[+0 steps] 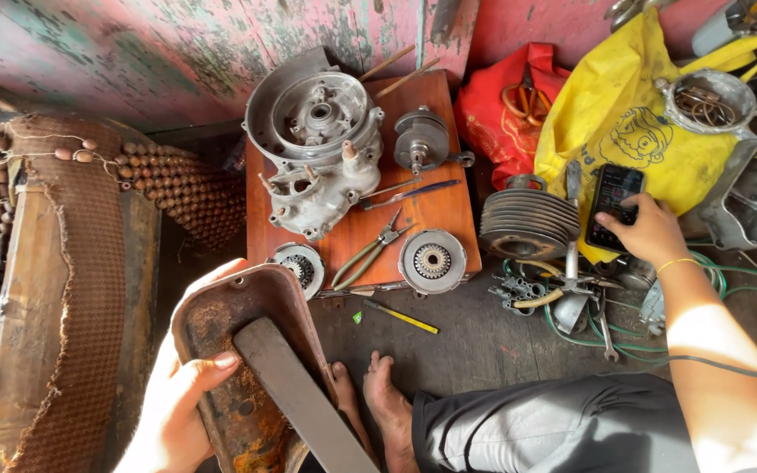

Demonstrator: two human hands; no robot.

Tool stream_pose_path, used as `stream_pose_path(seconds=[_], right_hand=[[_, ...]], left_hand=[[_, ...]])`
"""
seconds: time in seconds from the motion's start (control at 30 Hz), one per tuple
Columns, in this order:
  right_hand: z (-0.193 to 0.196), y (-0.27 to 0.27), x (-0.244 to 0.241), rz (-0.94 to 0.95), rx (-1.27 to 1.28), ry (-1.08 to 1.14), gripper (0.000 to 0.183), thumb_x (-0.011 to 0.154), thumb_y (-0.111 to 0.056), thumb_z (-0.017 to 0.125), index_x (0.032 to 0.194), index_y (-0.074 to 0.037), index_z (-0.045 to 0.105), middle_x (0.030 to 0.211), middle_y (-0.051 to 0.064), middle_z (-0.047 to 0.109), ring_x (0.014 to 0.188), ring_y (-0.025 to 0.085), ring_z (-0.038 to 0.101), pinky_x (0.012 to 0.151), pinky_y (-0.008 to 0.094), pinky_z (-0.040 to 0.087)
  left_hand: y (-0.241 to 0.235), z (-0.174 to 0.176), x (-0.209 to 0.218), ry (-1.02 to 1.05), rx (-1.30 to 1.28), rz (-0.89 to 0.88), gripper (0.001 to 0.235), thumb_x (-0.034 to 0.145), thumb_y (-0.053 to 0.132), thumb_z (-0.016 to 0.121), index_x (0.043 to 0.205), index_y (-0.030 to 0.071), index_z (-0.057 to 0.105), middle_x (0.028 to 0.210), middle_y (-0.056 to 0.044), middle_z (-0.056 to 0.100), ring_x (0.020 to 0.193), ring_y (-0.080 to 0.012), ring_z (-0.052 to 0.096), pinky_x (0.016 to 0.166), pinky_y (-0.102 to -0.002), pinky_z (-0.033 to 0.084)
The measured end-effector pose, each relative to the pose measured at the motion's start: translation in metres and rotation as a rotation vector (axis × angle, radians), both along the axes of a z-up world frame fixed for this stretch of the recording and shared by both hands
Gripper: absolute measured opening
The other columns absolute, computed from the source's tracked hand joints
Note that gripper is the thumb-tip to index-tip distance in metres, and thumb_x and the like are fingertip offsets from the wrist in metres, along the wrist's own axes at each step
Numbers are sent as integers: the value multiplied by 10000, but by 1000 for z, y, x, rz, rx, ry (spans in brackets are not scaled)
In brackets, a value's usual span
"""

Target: Cleaning and resurfacing a motorcycle brake shoe using a wire brush and a metal file

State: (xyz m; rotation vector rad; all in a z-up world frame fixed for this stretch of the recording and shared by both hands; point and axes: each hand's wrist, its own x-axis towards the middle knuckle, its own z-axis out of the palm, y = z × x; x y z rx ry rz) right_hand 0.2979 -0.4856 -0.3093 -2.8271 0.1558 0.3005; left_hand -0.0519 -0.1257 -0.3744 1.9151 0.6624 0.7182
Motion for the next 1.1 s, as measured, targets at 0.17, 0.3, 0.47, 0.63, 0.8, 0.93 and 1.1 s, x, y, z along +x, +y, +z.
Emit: stream_pose_path(seconds=[0.17, 0.3, 0.47, 0.63, 0.8, 0.93, 1.1], right_hand=[[4, -7, -28, 20, 128, -60, 814, 816, -413, 815, 1401, 46, 485, 1298, 311, 627, 1125, 476, 641, 966, 511, 489], [2, -10, -36, 29, 191, -68, 899, 757, -358, 852, 1459, 25, 438, 1378, 284, 584, 1186, 453, 610, 1006, 503, 462], [-7, -13, -36, 82, 177, -105, 909, 731, -370, 867, 1439, 26, 458, 1339, 292, 604, 1159, 452, 628, 991, 496, 478], [-5, -6, -36, 117, 156, -97, 926, 703, -374, 881, 1455, -12, 478, 1305, 303, 583, 1146, 452, 612, 994, 500, 477], [-6, -5, -36, 118, 155, -59, 911, 659, -331, 897, 1461, -166, 497, 1431, 216, 490, 1279, 428, 506, 1058, 504, 422], [-4, -6, -35, 125, 105, -15, 927, 664, -346, 893, 1486, -156, 510, 1515, 209, 450, 1372, 418, 452, 1107, 500, 395], [0, -4, -36, 105, 122, -18, 924, 669, -320, 899, 1474, -123, 489, 1451, 230, 505, 1309, 421, 510, 1068, 499, 426]], left_hand=[[1, -57, -8, -32, -732, 148, 301, 843, 0, 634, 1127, -89, 681, 1467, -326, 478, 1434, -371, 442, 1172, -421, 322], [1, -68, -12, -14, -283, 2, 293, 784, -102, 648, 1070, -65, 696, 1359, -342, 571, 1341, -395, 561, 1100, -416, 427], [1, -74, -15, 6, -270, -12, 331, 767, -131, 666, 1086, -44, 691, 1323, -311, 576, 1388, -394, 531, 1127, -410, 428], [3, -80, -13, 11, -304, -8, 308, 767, -112, 667, 1065, -41, 696, 1391, -335, 543, 1382, -392, 522, 1104, -404, 413], [10, -78, -5, -15, -1040, 273, 273, 880, 62, 614, 1083, -102, 693, 1531, -299, 449, 1494, -311, 380, 1184, -386, 259], [3, -83, -14, -21, -603, 55, 205, 878, -26, 629, 1062, -80, 702, 1368, -317, 524, 1459, -376, 438, 1180, -423, 325], [4, -74, -12, -54, -719, 90, 204, 893, 6, 616, 1048, -95, 701, 1376, -309, 521, 1470, -359, 418, 1197, -424, 288]])
